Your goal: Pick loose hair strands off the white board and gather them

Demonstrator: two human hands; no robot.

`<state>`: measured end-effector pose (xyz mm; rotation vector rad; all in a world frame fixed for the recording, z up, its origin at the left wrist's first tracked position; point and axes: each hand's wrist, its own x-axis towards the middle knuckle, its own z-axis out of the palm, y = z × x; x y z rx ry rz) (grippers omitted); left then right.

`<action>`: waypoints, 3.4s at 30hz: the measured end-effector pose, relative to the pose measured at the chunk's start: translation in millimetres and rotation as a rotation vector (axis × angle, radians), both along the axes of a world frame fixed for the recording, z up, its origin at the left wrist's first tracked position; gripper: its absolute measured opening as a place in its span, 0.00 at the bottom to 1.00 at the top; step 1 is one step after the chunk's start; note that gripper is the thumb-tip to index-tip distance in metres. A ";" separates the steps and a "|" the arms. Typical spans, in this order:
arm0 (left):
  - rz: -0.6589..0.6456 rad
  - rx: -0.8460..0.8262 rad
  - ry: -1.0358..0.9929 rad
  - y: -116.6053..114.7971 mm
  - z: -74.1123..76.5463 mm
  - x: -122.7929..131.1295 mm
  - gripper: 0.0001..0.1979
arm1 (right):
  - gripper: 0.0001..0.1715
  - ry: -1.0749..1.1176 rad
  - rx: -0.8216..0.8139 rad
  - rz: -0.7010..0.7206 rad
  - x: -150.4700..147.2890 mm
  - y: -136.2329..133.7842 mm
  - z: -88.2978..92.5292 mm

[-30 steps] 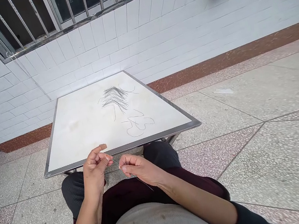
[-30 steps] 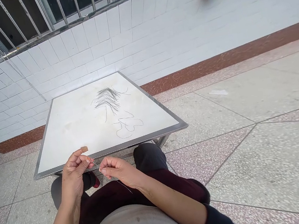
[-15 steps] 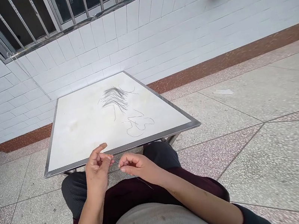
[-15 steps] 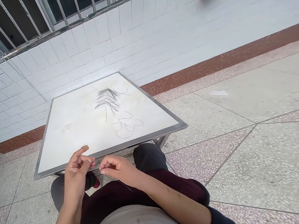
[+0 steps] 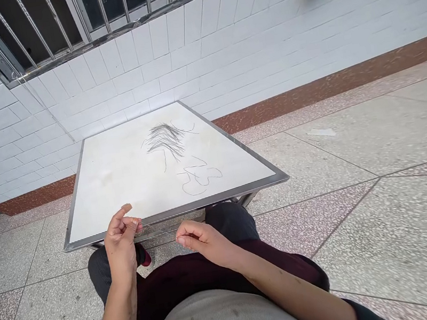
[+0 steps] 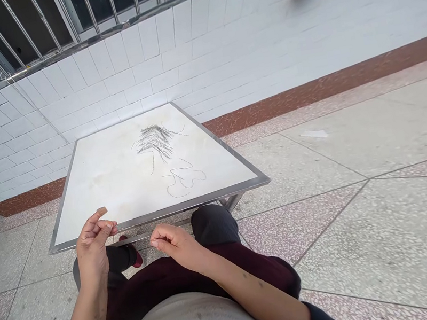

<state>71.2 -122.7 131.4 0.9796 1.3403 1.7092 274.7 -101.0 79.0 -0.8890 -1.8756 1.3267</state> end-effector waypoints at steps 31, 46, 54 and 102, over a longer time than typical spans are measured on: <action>0.056 -0.055 0.106 -4.3 7.4 10.2 0.20 | 0.11 -0.199 0.667 -0.210 -52.8 11.8 17.5; 0.045 -0.069 0.025 -4.8 1.1 13.1 0.19 | 0.12 -0.195 0.635 -0.321 -51.1 7.2 9.9; 0.034 -0.060 -0.007 -5.2 3.5 15.2 0.18 | 0.11 -0.279 0.679 -0.331 -44.4 2.9 8.6; -0.262 -0.362 -0.315 6.6 -60.7 -21.4 0.22 | 0.19 0.185 -0.379 -0.383 -27.4 82.1 -12.2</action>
